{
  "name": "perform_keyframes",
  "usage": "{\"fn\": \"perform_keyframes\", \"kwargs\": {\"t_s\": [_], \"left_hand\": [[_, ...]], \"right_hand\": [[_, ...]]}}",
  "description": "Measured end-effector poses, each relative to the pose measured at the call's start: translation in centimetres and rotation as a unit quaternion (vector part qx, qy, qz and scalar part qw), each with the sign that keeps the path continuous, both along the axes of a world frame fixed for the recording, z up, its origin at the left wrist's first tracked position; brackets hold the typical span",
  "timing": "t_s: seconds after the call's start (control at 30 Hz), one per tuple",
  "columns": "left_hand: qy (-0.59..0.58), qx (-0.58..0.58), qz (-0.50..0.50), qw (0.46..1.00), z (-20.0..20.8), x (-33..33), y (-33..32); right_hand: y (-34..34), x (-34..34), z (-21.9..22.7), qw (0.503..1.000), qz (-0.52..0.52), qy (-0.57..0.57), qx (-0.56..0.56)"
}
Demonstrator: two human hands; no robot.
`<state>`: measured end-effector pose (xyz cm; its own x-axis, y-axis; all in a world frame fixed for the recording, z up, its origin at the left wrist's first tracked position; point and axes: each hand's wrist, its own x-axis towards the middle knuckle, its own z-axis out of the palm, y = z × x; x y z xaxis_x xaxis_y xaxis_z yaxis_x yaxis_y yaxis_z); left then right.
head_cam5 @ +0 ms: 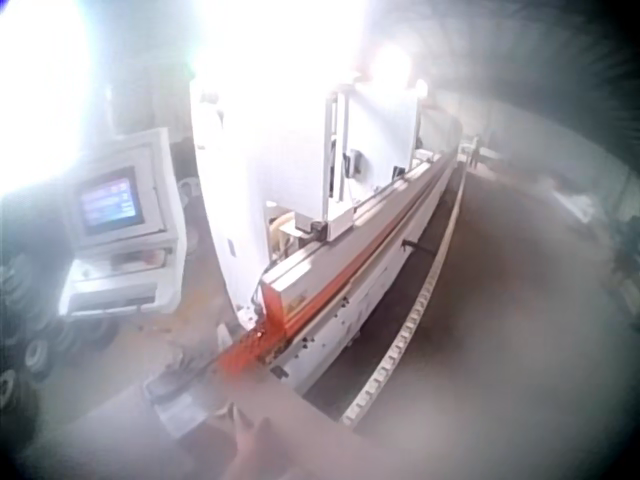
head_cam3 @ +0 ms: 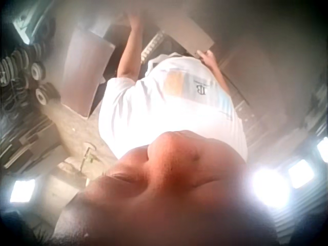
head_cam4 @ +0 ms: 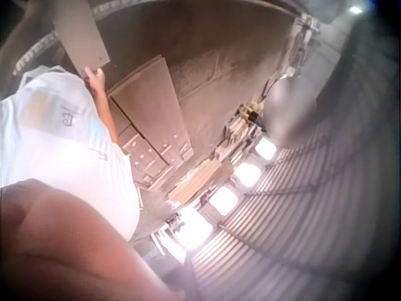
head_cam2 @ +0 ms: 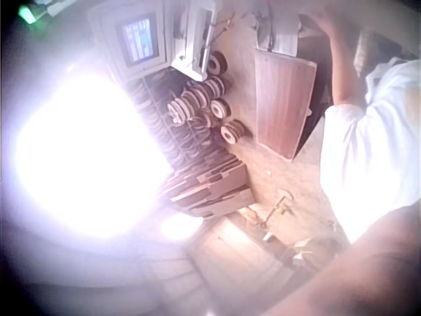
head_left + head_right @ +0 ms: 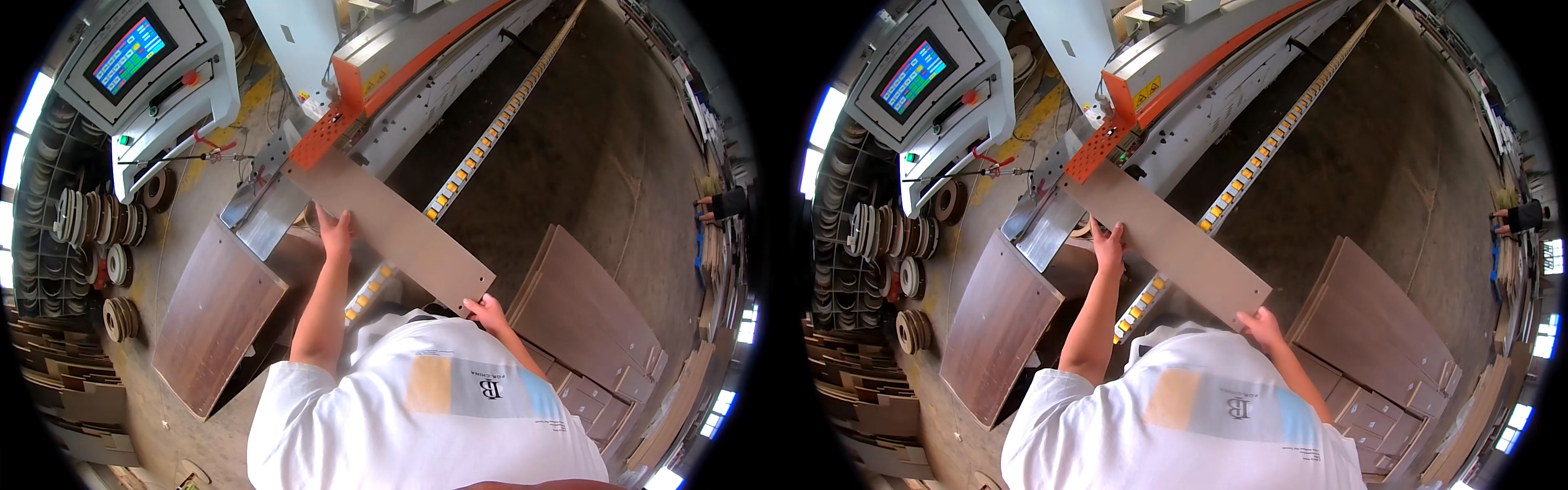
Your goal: The person repeatedly picks up large wooden panels and smaller wooden strips from a stack, carries them to a machine, and places them onto the machine's conveyor belt. The person then returns to the stack to retrieve more pieces, repeating this cycle throughout the clip.
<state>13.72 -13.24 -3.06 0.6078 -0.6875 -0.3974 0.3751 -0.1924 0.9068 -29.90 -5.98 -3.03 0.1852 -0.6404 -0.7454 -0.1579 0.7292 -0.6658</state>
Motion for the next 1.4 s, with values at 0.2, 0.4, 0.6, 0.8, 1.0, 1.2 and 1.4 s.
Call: {"fn": "perform_keyframes", "kwargs": {"t_s": [0.2,0.4,0.6,0.8,1.0,1.2,1.4], "left_hand": [[0.011,0.0,0.008,1.0,-2.0,0.0,-2.1],[0.035,-0.03,-0.01,0.999,0.2,-3.0,-8.2],[0.076,-0.05,-0.022,0.996,-0.3,-5.2,-14.9],[0.103,-0.068,-0.142,0.982,-6.4,-3.2,-19.3],[-0.091,0.066,-0.351,0.93,-4.2,-9.8,-15.9],[-0.501,0.048,-0.482,0.717,-5.4,-16.3,-9.9],[-0.518,0.094,-0.484,0.699,-3.9,-17.4,-10.3]], "right_hand": [[-2.1,-0.9,-0.3,0.999,-0.023,0.021,-0.015],[-7.1,-2.0,0.6,0.992,-0.104,0.018,-0.067],[-12.1,-3.5,0.9,0.973,-0.198,0.007,-0.122],[-10.2,-4.9,0.2,0.929,-0.31,0.013,-0.203],[2.6,-6.5,-3.4,0.957,-0.154,0.193,-0.154],[25.0,-9.1,-10.7,0.931,-0.099,0.351,0.014],[35.9,-8.8,-11.9,0.871,-0.383,0.214,0.223]]}}
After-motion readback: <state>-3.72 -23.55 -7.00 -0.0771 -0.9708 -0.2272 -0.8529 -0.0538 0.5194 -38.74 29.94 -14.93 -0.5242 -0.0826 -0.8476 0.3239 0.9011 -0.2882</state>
